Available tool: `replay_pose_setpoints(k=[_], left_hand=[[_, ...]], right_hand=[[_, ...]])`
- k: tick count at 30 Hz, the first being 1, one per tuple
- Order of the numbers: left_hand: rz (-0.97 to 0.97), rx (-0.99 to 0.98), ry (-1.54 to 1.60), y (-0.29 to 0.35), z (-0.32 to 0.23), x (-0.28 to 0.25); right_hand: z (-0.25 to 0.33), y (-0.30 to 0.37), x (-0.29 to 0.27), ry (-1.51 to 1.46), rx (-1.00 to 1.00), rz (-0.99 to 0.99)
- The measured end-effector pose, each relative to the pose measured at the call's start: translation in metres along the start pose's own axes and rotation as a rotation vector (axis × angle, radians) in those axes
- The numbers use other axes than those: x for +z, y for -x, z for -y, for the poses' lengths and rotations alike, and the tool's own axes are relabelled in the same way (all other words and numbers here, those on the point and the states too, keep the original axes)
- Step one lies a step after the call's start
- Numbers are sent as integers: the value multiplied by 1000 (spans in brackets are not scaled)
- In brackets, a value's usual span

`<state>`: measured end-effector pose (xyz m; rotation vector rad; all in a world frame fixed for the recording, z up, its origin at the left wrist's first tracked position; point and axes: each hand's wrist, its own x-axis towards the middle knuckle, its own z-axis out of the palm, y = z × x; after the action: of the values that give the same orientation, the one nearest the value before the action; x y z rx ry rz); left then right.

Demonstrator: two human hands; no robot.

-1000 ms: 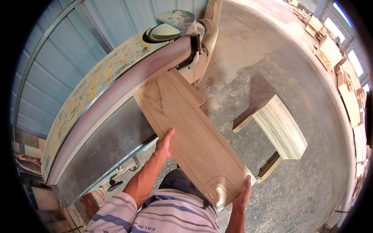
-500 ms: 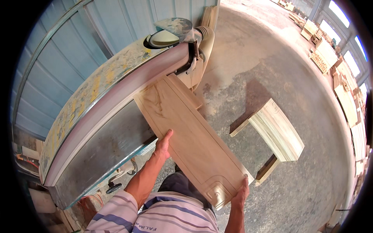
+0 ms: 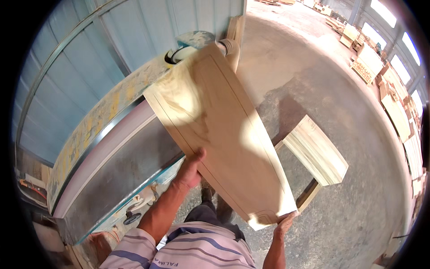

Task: The person repeatedly sands a rectangular wooden panel with carved details on a belt sander. They flip the panel to sand both sides and edges, then place it on a small wooden stand. The person repeats this process with additional panels, stacking them on the stand as they finish.

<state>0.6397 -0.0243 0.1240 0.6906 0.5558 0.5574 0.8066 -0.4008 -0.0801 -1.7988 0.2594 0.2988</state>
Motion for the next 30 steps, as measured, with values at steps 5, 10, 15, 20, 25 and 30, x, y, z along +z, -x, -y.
replay_pose_setpoints(k=[5, 10, 15, 20, 25, 30], left_hand=[[-39, 255, -337, -1, 22, 46], [148, 104, -682, 8, 65, 39], [257, -46, -1048, 0, 89, 22], [361, -125, -1032, -1, 86, 12], [381, -153, -964, -9, 102, 8], [397, -154, -922, -12, 118, 21]], right_hand=[[3, -34, -2, -76, 5, 122], [190, -3, 39, -742, -113, 265], [223, 14, 51, -957, 4, 336], [191, 28, 53, -1066, 111, 214], [197, 30, 50, -1029, 36, 199], [193, 26, 39, -753, -132, 171]])
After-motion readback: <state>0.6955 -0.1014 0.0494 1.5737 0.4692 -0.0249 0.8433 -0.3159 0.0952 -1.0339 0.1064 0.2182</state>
